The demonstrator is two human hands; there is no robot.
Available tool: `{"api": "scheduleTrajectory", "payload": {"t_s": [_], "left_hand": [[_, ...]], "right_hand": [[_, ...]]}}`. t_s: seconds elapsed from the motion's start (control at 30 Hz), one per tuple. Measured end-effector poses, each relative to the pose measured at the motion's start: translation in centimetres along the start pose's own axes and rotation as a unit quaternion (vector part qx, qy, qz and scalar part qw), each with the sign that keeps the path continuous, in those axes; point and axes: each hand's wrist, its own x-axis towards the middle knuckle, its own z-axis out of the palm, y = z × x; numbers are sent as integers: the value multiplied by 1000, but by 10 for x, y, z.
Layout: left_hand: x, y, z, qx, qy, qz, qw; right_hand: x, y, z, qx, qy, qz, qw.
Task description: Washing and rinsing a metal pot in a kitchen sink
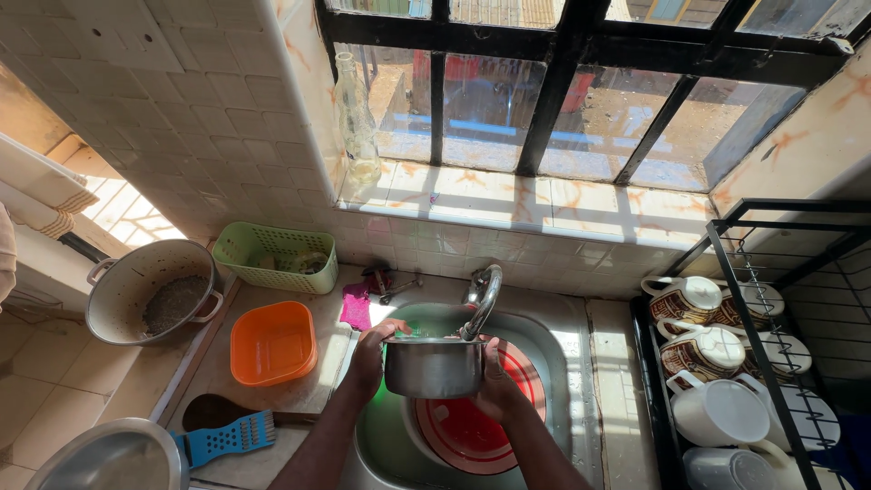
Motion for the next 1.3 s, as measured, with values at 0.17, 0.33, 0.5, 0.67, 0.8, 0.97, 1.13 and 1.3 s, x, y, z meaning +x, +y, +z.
{"api": "scheduleTrajectory", "payload": {"t_s": [0.17,0.33,0.5,0.67,0.8,0.97,1.13,1.3], "left_hand": [[-5,22,-1,-2,-80,-86,993],[-11,26,9,-13,-27,-214,976],[-21,38,17,43,127,-136,982],[-21,33,23,91,130,-17,987],[-15,23,33,168,157,202,952],[-8,23,38,158,239,173,942],[-10,27,44,116,210,272,932],[-24,33,58,77,113,109,985]], "right_hand": [[-16,-21,20,14,43,-20,999],[-39,-39,58,-250,147,-71,954],[-21,-31,46,-345,47,-216,912],[16,3,18,-462,171,-220,842],[35,28,23,-478,284,-262,789],[19,68,22,-783,198,-532,253],[-25,58,73,-636,216,-270,690],[-44,52,92,-631,46,-392,668]]}}
